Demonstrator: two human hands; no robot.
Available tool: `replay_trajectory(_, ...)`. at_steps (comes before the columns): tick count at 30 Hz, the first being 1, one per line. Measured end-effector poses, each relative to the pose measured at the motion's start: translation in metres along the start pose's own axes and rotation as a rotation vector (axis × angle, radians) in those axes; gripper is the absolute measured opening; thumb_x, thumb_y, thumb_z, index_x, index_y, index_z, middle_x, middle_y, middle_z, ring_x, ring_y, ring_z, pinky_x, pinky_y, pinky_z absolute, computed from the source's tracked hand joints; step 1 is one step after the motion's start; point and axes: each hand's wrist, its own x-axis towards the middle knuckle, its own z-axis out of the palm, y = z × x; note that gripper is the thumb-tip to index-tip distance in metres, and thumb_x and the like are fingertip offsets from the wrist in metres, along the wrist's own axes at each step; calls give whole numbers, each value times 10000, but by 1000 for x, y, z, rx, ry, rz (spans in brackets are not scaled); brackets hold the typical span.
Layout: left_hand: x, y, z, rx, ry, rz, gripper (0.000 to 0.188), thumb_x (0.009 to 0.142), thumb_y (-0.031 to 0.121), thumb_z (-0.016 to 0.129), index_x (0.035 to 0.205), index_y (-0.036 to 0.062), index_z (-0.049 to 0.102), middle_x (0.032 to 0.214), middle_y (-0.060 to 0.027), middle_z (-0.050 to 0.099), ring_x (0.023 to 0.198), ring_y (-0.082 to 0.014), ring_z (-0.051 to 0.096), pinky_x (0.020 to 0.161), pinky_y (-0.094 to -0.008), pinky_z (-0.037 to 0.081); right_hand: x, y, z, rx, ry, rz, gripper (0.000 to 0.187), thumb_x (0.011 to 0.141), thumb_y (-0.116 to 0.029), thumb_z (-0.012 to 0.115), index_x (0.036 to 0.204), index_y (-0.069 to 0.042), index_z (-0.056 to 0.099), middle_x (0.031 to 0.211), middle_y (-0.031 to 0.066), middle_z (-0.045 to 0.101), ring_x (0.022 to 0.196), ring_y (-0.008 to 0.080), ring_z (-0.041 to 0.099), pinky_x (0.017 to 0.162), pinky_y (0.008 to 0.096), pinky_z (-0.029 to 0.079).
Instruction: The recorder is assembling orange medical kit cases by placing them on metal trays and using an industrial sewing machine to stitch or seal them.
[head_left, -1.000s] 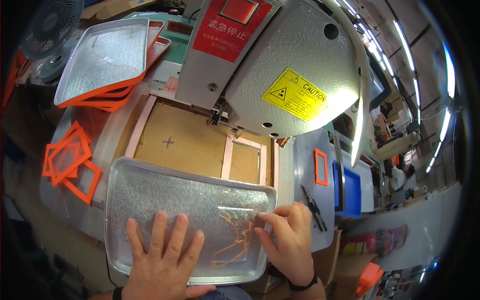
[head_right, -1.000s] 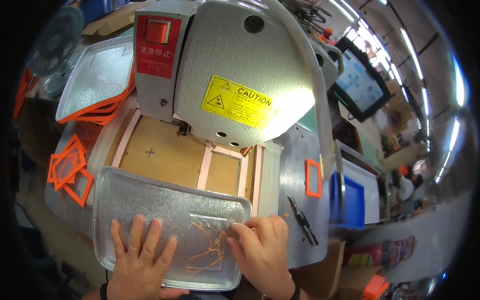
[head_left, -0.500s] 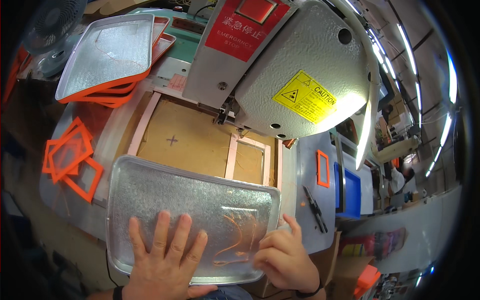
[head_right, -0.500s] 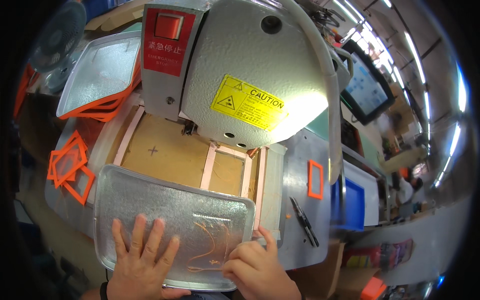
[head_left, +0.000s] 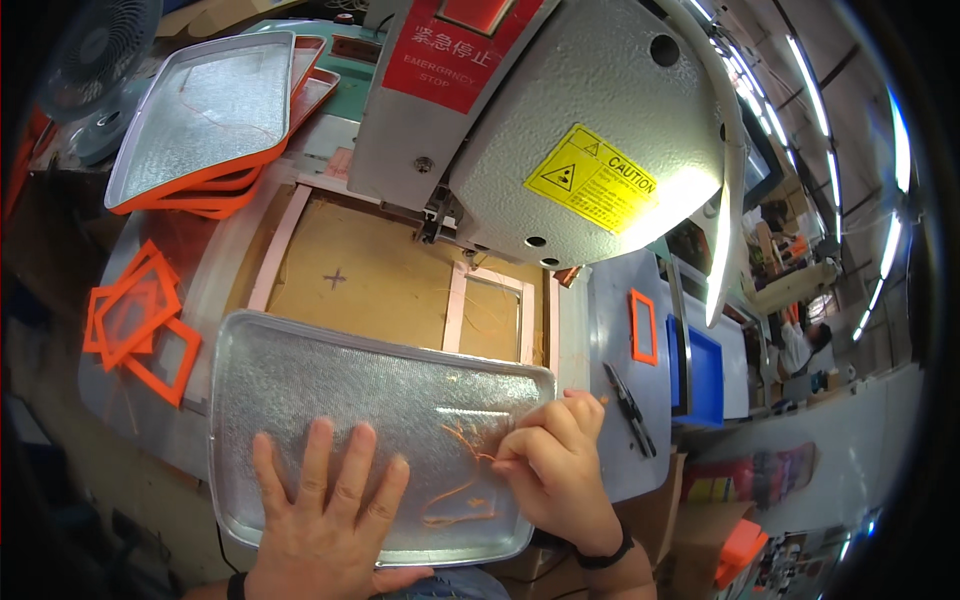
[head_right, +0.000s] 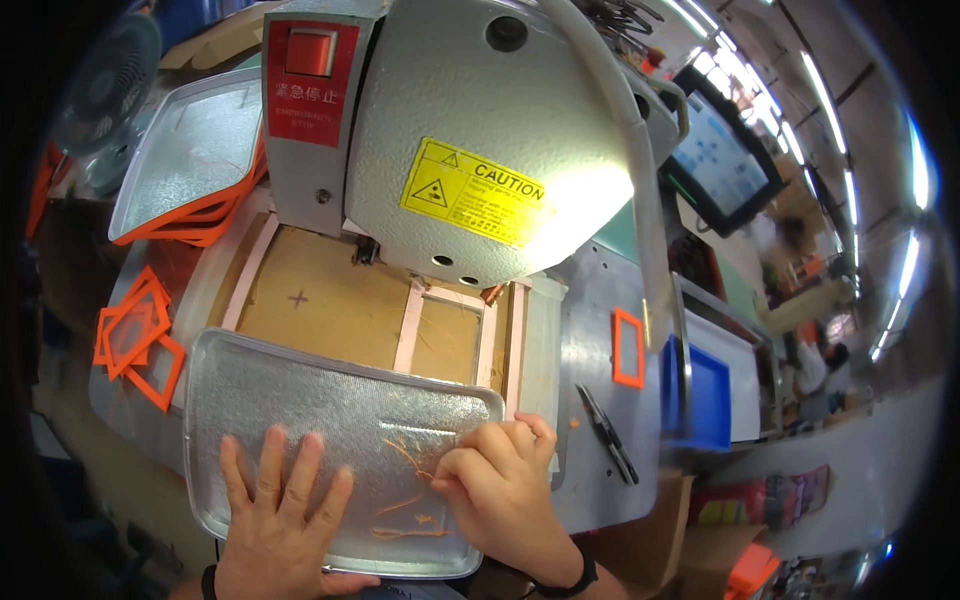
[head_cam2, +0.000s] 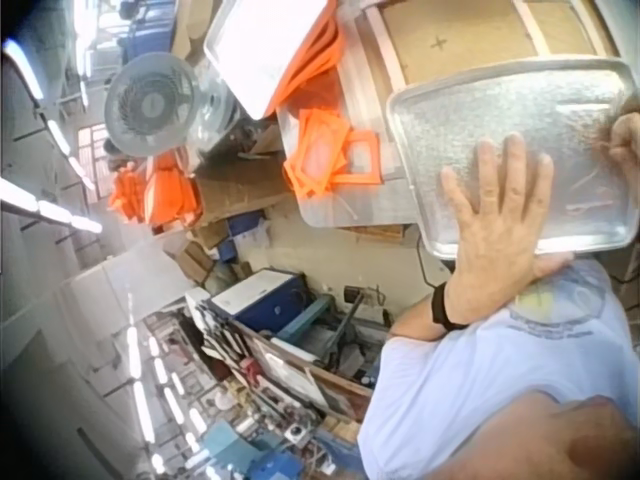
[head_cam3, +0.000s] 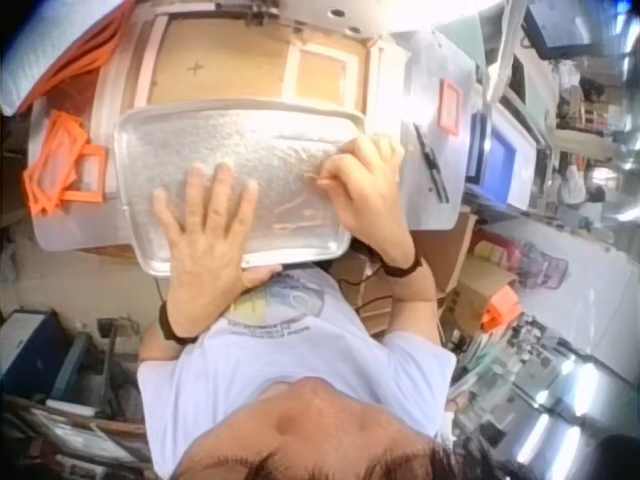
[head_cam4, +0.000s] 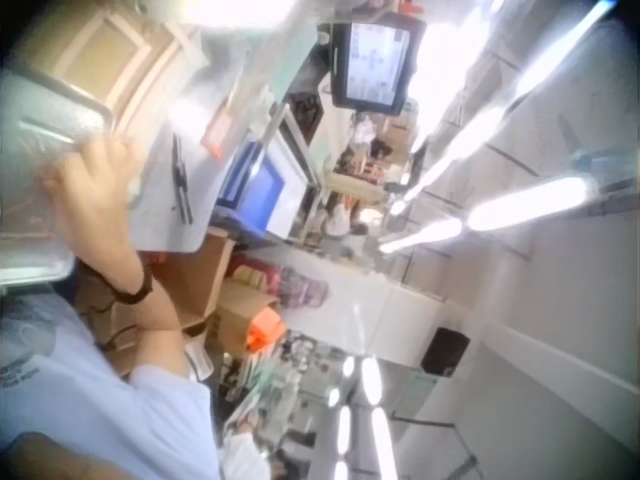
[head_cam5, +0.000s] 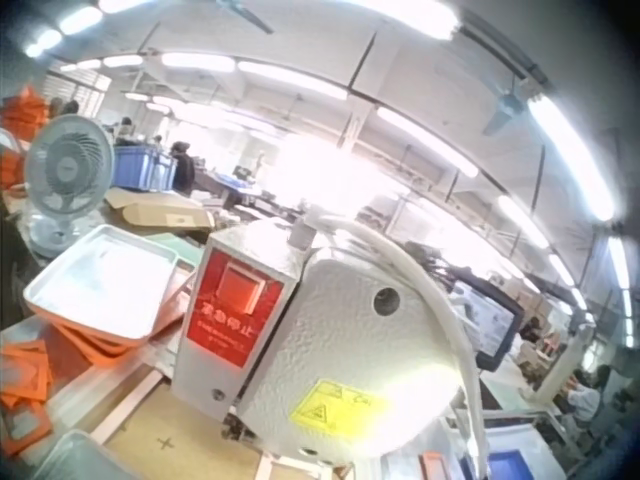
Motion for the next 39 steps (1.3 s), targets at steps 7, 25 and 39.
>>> replay_trajectory(7, 0, -9, 4, 52, -109, 53, 878, 833, 741, 561, 1402, 73, 535, 1569, -276, 280, 1489, -511, 147, 1035, -857, 69, -43, -10, -27, 682, 305, 117, 292, 953, -218, 643, 706, -119, 522, 868, 22, 546, 857, 177, 505, 987, 512, 415)
replay_trajectory(25, 1, 1, 0, 16, -12, 1, 1107, 612, 569, 817, 1518, 79, 410, 1628, -225, 244, 1518, -461, 127, 1134, -755, 44, -59, -35, -9, -94, -70, 142, 387, 674, -92, 805, 1054, -114, 737, 1216, 95, 598, 1030, 295, 553, 902, 411, 418)
replay_trajectory(39, 2, 1, 2, 31, -15, -8, 1116, 604, 574, 818, 1520, 81, 414, 1639, -219, 227, 1522, -458, 116, 1137, -750, 29, -70, -44, -13, -71, -101, 160, 235, 848, -156, 721, 1079, -124, 749, 1206, 90, 637, 1113, 299, 557, 1048, 438, 337)
